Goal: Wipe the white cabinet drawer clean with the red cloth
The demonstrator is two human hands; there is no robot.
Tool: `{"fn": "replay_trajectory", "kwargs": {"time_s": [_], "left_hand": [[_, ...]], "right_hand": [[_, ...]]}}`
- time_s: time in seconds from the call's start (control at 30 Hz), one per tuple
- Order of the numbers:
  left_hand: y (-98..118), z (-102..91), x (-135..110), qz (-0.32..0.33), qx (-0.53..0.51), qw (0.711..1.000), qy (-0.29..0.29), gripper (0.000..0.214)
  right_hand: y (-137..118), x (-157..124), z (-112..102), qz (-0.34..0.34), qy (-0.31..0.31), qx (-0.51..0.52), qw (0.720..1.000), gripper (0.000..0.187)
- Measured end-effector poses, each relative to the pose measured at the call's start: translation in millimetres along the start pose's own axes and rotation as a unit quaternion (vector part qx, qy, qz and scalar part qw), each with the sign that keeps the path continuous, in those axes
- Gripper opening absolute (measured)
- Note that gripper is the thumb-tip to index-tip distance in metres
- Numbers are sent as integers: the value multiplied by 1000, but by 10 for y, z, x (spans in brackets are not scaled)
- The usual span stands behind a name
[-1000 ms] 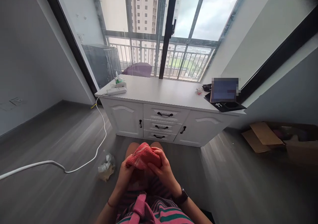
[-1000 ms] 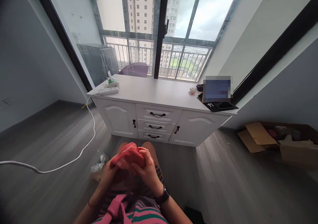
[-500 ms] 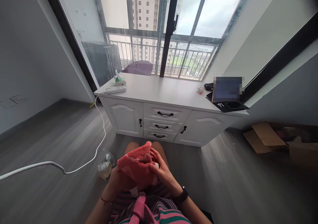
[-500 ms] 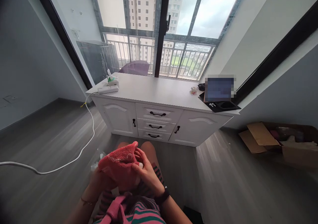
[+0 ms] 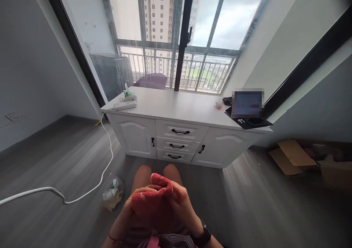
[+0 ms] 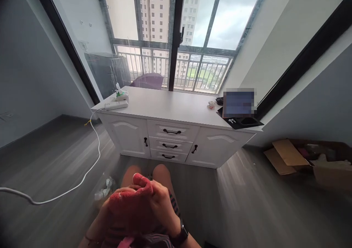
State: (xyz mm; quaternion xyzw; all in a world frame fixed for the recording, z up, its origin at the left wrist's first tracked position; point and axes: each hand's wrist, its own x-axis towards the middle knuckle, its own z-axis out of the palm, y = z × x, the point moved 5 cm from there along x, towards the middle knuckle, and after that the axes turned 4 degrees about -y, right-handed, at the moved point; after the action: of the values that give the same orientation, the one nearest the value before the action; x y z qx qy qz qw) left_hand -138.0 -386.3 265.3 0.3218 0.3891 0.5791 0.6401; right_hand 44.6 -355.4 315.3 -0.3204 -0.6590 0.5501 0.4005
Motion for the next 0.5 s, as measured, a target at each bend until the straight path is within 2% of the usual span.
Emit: {"fn": "replay_trajectory", "kwargs": {"time_s": [0.1,0.17,0.23,0.3,0.37,0.43,0.5], "left_hand": [[-10,45,163,-24,-53,998,7,36],[-72,56,253,-26,-110,994,15,47],[-156,121,279,-3,-116,993,-11,64],[-288,240,224,-7,-115,992,-51,79],[-467,349,117,-67,-138,986,-61,79],[-640,405,-1,-155,-173,972,-31,66],[-745,425,-85,-224,-206,953,0,57]], "right_hand": [[-81,-31,-148,-42,98,-101,989,31],[-72,-37,-221,-20,133,-137,981,31],[-8,-23,-256,27,155,-141,977,31],[92,18,-223,69,151,-84,982,32],[199,83,-124,93,114,34,989,33],[295,141,-8,108,78,155,979,35],[394,169,87,126,58,219,966,36]]}}
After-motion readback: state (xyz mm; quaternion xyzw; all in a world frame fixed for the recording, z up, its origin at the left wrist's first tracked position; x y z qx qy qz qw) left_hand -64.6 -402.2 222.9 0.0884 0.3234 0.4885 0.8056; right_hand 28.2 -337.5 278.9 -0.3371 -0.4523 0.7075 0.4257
